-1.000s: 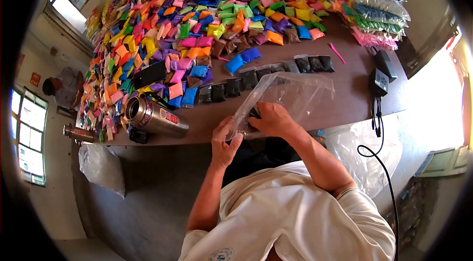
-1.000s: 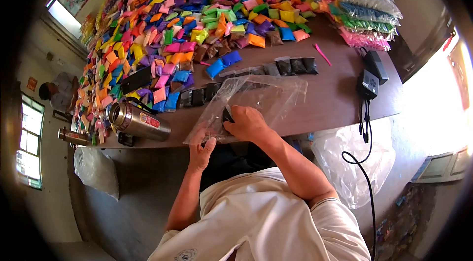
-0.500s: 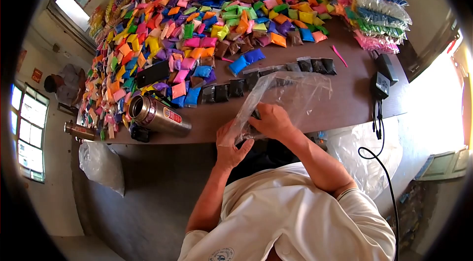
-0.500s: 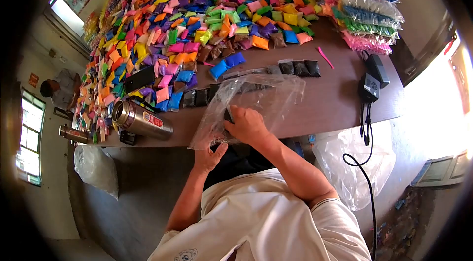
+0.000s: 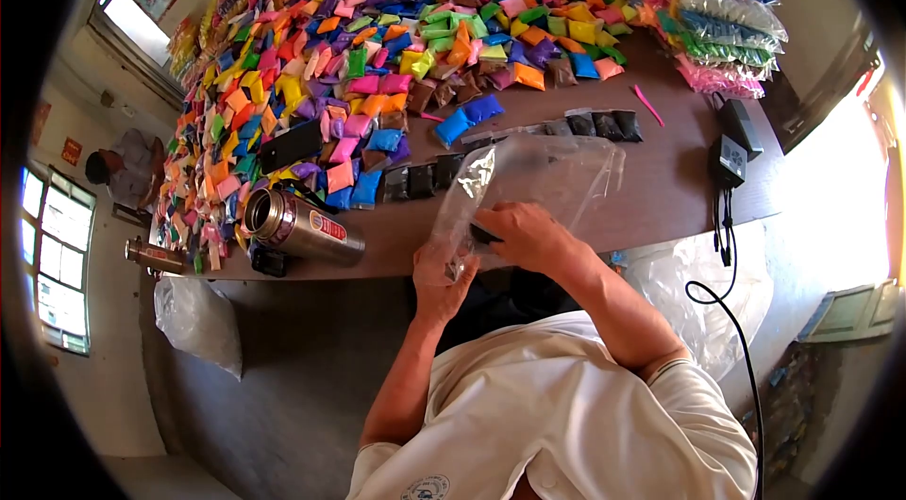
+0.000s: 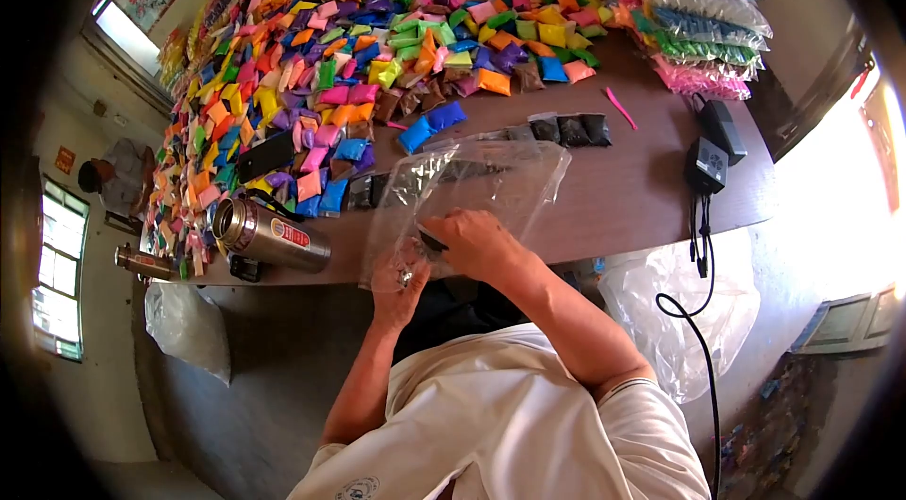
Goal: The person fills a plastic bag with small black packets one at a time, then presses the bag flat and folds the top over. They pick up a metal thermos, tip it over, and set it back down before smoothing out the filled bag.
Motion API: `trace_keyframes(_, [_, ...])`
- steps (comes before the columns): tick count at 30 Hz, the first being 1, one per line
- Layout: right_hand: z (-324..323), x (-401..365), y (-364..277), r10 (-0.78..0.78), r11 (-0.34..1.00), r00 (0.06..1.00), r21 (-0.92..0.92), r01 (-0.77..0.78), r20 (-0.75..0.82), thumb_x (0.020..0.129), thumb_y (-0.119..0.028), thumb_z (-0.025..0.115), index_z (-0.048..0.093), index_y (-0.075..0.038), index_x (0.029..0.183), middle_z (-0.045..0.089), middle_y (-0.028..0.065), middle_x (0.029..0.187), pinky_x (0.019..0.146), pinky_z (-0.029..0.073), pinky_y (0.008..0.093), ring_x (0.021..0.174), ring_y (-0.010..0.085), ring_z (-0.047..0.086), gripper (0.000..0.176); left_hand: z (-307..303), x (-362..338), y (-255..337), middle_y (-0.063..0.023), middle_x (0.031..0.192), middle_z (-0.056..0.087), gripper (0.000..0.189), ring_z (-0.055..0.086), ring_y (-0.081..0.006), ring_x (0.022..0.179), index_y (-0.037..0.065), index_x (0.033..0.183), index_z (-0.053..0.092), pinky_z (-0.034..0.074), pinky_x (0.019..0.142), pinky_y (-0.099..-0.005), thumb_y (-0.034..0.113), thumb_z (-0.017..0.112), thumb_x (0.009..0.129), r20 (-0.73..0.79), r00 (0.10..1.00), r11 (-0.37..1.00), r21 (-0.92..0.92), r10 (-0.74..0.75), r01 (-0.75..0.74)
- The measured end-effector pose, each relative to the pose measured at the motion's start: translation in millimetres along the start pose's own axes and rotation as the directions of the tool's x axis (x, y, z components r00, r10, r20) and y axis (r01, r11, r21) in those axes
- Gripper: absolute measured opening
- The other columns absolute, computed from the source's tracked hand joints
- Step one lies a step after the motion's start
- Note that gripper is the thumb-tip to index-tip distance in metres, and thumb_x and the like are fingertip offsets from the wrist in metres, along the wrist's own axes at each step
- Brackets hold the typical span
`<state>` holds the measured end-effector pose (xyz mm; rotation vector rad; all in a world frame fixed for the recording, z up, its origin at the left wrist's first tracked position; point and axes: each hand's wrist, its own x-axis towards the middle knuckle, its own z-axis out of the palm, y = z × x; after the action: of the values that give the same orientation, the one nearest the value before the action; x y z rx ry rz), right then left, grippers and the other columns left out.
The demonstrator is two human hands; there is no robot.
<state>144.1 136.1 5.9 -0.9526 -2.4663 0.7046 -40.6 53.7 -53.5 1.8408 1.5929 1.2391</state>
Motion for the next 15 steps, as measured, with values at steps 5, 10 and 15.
trace_keyframes(5, [3, -5, 1, 0.034, 0.998, 0.999, -0.060, -0.036, -0.028, 0.076, -0.014, 0.066, 0.057, -0.008, 0.104, 0.063, 0.0221, 0.094, 0.080, 0.050, 0.0493, 0.092, 0.0422, 0.062, 0.031, 2, 1, 3, -0.0088, 0.094, 0.063, 0.044, 0.059, -0.0204, 0.091, 0.002, 0.114, 0.062, 0.046, 0.080, -0.0339, 0.038, 0.068, 0.089, -0.038, 0.998, 0.965, -0.260, -0.057, 0.045])
trace_keyframes(10, [-3, -9, 3, -0.035, 0.989, 0.995, 0.147, 0.021, 0.093, 0.077, -0.012, 0.063, 0.050, -0.005, 0.128, 0.059, 0.0212, 0.117, 0.096, 0.045, 0.0440, 0.113, 0.0391, 0.055, 0.054, 3, -3, -1, -0.0093, 0.104, 0.062, 0.045, 0.059, -0.0185, 0.097, -0.001, 0.118, 0.061, 0.046, 0.086, -0.0313, 0.033, 0.070, 0.089, -0.055, 0.996, 0.936, -0.349, -0.068, 0.045])
trace_keyframes(15, [-30, -3, -9, 0.060, 0.969, 0.951, 0.210, -0.128, 0.303, 0.077, -0.016, 0.063, 0.046, -0.003, 0.134, 0.059, 0.0226, 0.121, 0.095, 0.045, 0.0439, 0.111, 0.0391, 0.056, 0.060, 0, -4, -2, -0.0101, 0.118, 0.058, 0.047, 0.055, -0.0177, 0.107, -0.002, 0.122, 0.058, 0.044, 0.091, -0.0306, 0.031, 0.070, 0.089, 0.021, 0.992, 0.905, -0.408, -0.121, 0.119])
